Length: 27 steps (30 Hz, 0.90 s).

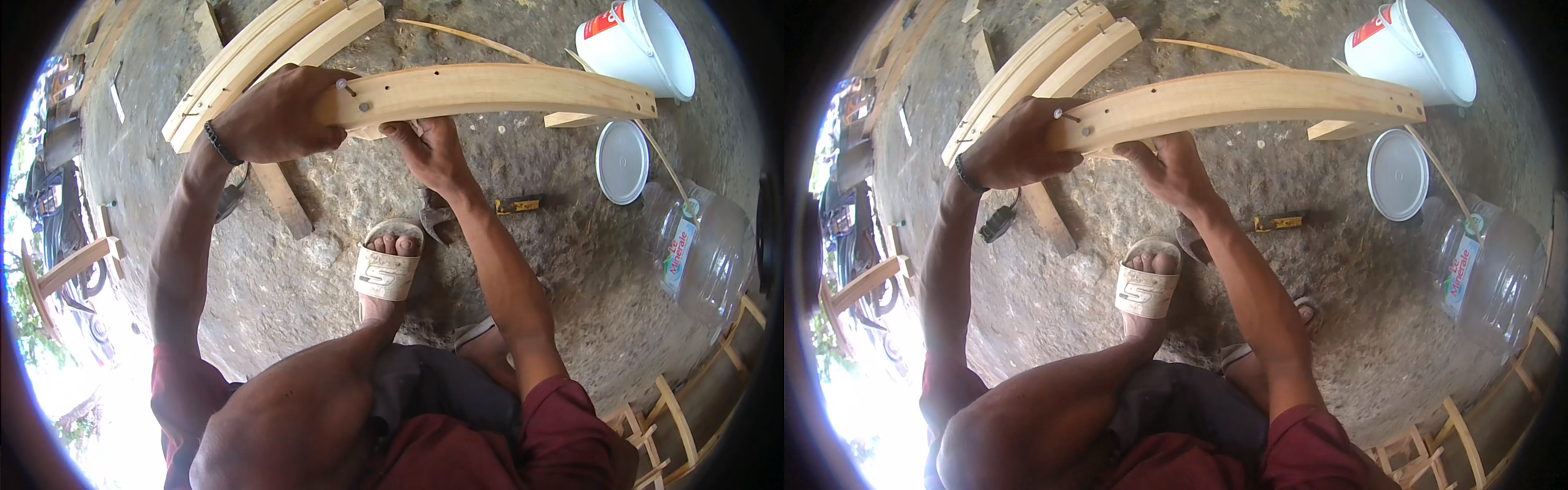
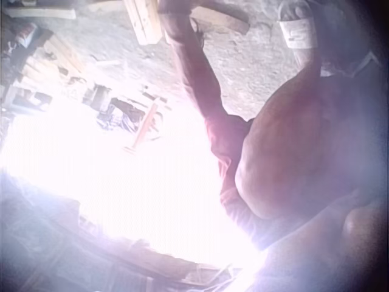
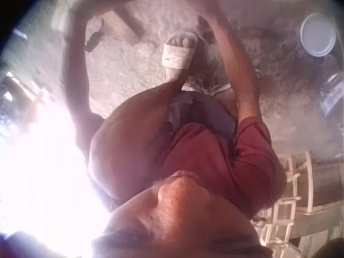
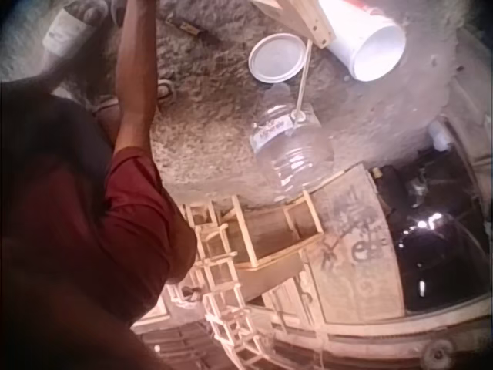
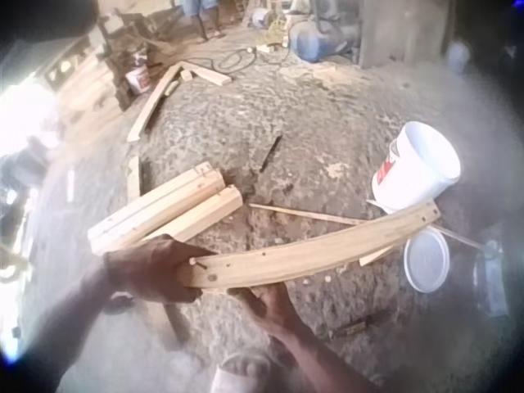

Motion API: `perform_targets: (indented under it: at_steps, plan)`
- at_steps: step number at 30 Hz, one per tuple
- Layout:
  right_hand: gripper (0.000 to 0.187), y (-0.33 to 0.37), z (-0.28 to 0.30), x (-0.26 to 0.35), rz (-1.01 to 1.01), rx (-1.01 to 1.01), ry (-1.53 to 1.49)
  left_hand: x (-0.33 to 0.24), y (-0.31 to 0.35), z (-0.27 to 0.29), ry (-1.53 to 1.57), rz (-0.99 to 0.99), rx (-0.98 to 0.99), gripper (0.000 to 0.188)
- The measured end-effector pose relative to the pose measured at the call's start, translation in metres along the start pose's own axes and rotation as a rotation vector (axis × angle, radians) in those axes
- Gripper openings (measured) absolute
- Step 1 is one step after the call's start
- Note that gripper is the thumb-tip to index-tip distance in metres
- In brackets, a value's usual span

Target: The person assembles a wooden furniture piece by hammering nails into a long wooden plank to attach a curved support and then retrieving more nails from a large plastic container.

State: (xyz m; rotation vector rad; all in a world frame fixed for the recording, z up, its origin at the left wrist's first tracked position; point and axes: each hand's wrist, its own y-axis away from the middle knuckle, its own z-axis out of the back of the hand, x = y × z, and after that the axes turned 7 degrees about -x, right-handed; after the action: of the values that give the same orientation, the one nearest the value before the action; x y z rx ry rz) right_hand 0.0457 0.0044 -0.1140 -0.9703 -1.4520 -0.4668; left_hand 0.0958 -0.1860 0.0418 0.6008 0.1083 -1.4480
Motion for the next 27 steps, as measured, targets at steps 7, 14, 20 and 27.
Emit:
perform_targets:
  at_steps: [7, 14, 20, 27]
  plan:
    - [0.020, 0.013, -0.010, 0.006, 0.019, -0.102, 0.050, 0.008, 0.001, -0.011, 0.031, -0.183, -0.109, 0.054]
    - [0.014, 0.016, -0.020, 0.002, 0.038, -0.205, 0.096, 0.005, 0.020, -0.026, -0.182, -0.171, -0.438, 0.054]
    - [0.018, 0.013, -0.013, -0.004, 0.073, -0.160, 0.122, 0.005, 0.014, -0.018, -0.103, -0.167, -0.333, 0.054]
    - [0.017, 0.007, -0.009, -0.001, 0.119, -0.122, 0.205, 0.013, 0.014, -0.021, -0.107, -0.143, -0.312, 0.051]
